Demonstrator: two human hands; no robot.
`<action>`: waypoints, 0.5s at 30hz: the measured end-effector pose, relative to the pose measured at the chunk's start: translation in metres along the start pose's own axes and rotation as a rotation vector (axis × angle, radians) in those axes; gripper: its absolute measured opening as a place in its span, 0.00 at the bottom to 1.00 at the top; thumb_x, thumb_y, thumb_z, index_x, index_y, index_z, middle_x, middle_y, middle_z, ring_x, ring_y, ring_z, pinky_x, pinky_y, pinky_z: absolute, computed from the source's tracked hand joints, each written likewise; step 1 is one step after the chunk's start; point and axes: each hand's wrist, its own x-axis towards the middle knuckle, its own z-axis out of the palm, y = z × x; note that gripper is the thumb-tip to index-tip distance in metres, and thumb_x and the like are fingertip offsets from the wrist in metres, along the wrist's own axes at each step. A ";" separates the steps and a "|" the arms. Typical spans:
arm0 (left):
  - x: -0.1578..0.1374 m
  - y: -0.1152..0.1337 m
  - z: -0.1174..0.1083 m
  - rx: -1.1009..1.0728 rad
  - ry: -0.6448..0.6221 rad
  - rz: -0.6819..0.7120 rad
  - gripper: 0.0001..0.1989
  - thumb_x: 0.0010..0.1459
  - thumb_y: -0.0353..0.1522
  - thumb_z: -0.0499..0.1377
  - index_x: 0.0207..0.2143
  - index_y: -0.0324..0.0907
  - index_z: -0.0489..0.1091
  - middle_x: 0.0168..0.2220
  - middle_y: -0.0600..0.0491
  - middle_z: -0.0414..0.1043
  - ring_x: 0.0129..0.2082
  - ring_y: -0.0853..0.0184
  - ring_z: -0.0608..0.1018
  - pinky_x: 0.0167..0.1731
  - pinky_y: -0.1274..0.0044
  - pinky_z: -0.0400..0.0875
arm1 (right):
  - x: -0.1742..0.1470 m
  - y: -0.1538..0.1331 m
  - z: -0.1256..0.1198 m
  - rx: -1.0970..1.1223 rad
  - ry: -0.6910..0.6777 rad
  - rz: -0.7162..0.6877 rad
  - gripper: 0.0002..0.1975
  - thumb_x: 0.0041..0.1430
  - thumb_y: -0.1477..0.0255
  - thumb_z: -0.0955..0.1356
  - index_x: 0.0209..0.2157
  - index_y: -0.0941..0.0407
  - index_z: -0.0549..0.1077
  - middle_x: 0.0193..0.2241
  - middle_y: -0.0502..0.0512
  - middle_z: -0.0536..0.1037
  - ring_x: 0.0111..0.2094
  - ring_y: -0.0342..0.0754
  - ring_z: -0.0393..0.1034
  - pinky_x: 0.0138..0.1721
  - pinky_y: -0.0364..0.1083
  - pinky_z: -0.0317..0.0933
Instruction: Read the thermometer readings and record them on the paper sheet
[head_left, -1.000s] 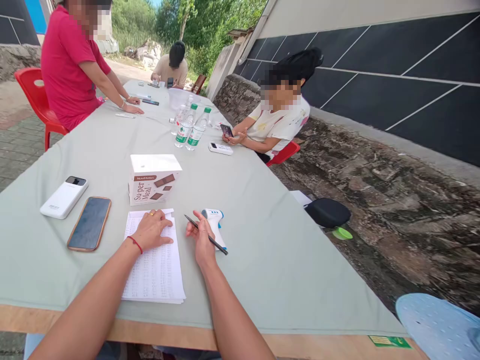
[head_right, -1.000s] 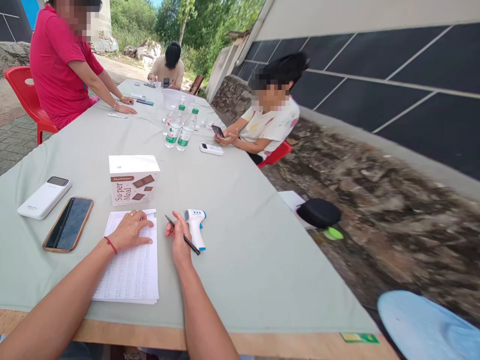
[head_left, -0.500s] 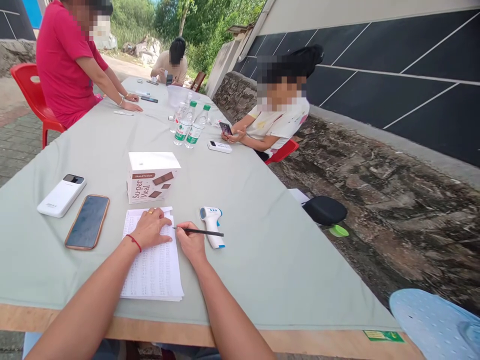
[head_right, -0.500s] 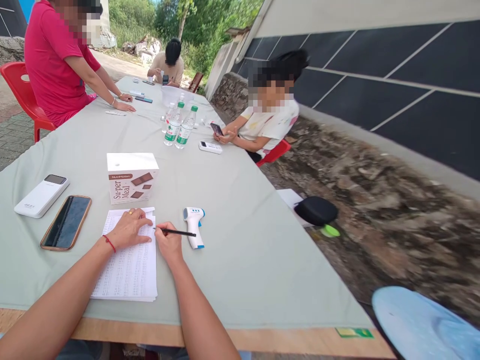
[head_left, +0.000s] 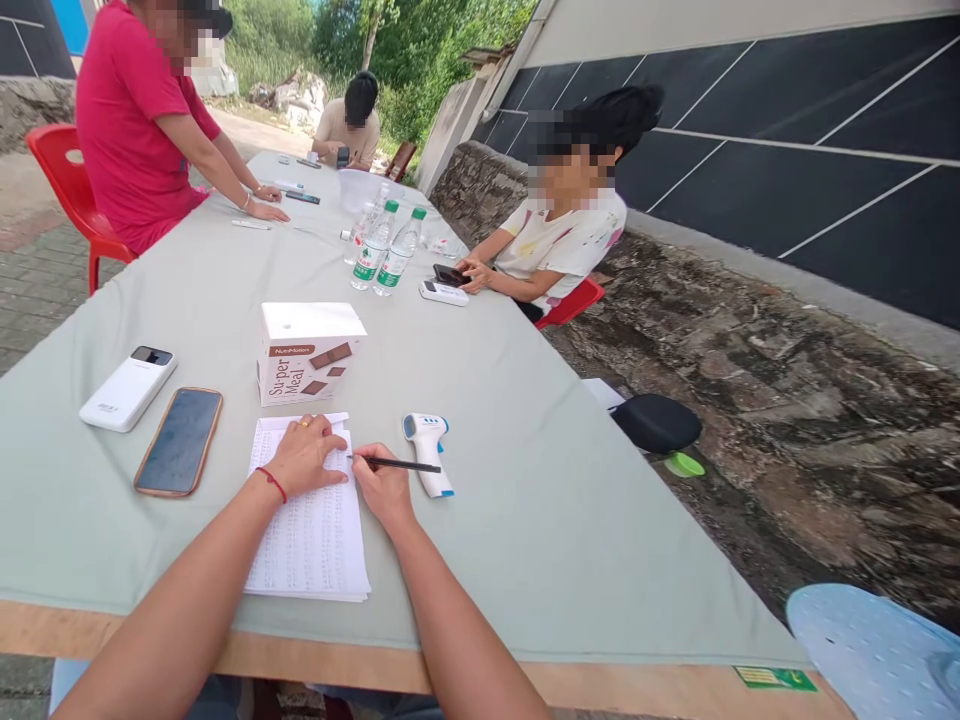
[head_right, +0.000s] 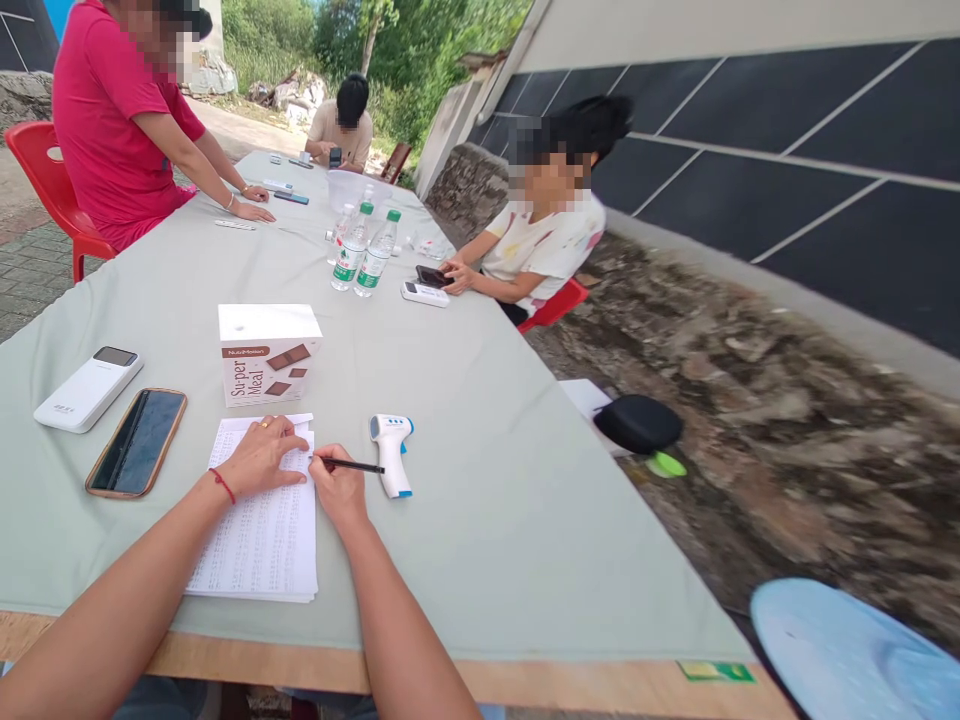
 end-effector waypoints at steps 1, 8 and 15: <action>0.000 0.000 0.000 0.000 0.002 0.002 0.20 0.49 0.42 0.67 0.44 0.48 0.73 0.43 0.49 0.66 0.44 0.59 0.68 0.45 0.66 0.63 | 0.000 0.000 0.000 -0.004 -0.003 -0.003 0.08 0.46 0.65 0.65 0.26 0.55 0.71 0.21 0.49 0.73 0.24 0.46 0.65 0.29 0.45 0.60; 0.000 -0.001 0.001 -0.010 0.011 0.009 0.20 0.49 0.42 0.66 0.45 0.47 0.73 0.43 0.49 0.66 0.44 0.58 0.68 0.46 0.66 0.63 | -0.001 0.000 0.000 -0.011 -0.010 -0.021 0.08 0.46 0.65 0.64 0.25 0.54 0.71 0.21 0.49 0.73 0.24 0.46 0.64 0.28 0.45 0.60; 0.001 -0.003 0.003 -0.015 0.019 0.012 0.19 0.50 0.42 0.66 0.44 0.48 0.73 0.43 0.49 0.65 0.44 0.58 0.68 0.45 0.66 0.63 | 0.000 0.000 0.000 -0.008 -0.010 -0.033 0.07 0.46 0.66 0.64 0.24 0.54 0.71 0.19 0.48 0.71 0.23 0.45 0.63 0.26 0.44 0.59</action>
